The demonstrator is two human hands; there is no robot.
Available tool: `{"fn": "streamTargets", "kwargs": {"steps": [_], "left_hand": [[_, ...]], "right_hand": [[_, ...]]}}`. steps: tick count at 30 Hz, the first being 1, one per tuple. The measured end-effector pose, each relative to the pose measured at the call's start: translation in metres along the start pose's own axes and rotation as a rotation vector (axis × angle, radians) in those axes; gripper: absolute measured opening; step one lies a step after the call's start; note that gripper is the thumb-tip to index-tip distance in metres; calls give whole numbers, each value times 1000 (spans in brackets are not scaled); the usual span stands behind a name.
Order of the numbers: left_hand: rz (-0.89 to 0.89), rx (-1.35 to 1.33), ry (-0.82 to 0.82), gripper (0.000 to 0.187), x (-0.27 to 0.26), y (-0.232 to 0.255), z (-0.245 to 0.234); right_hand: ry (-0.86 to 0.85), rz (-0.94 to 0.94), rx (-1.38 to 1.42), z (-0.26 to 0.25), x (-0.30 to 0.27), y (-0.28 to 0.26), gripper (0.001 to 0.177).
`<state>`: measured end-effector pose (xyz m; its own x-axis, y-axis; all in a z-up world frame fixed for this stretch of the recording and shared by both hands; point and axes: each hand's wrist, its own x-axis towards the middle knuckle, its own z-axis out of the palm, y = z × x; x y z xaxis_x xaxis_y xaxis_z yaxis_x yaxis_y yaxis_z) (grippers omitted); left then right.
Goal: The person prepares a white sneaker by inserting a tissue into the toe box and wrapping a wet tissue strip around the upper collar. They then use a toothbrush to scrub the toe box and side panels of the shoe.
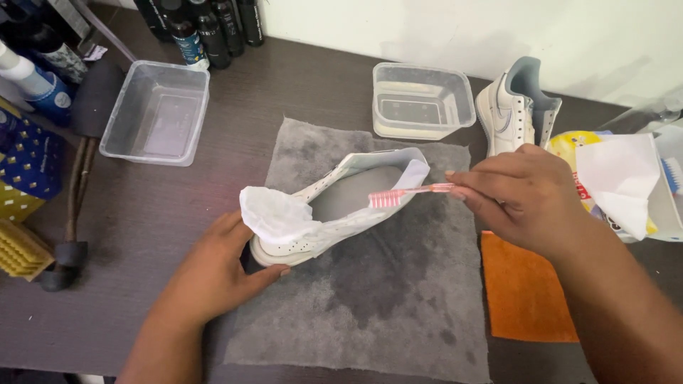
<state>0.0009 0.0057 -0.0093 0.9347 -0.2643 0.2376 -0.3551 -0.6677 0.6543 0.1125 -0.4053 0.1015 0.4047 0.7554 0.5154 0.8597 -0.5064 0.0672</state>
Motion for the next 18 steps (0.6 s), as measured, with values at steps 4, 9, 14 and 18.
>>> {"fn": "streamTargets", "kwargs": {"steps": [4, 9, 14, 18], "left_hand": [[23, -1, 8, 71, -1, -2, 1], [-41, -1, -13, 75, -1, -3, 2], [11, -30, 19, 70, -2, -6, 5], [-6, -3, 17, 72, -2, -8, 7]], "right_hand": [[20, 28, 12, 1, -4, -4, 12], [33, 84, 45, 2, -10, -6, 14], [39, 61, 57, 2, -10, -2, 13], [61, 18, -39, -6, 2, 5, 14]]}}
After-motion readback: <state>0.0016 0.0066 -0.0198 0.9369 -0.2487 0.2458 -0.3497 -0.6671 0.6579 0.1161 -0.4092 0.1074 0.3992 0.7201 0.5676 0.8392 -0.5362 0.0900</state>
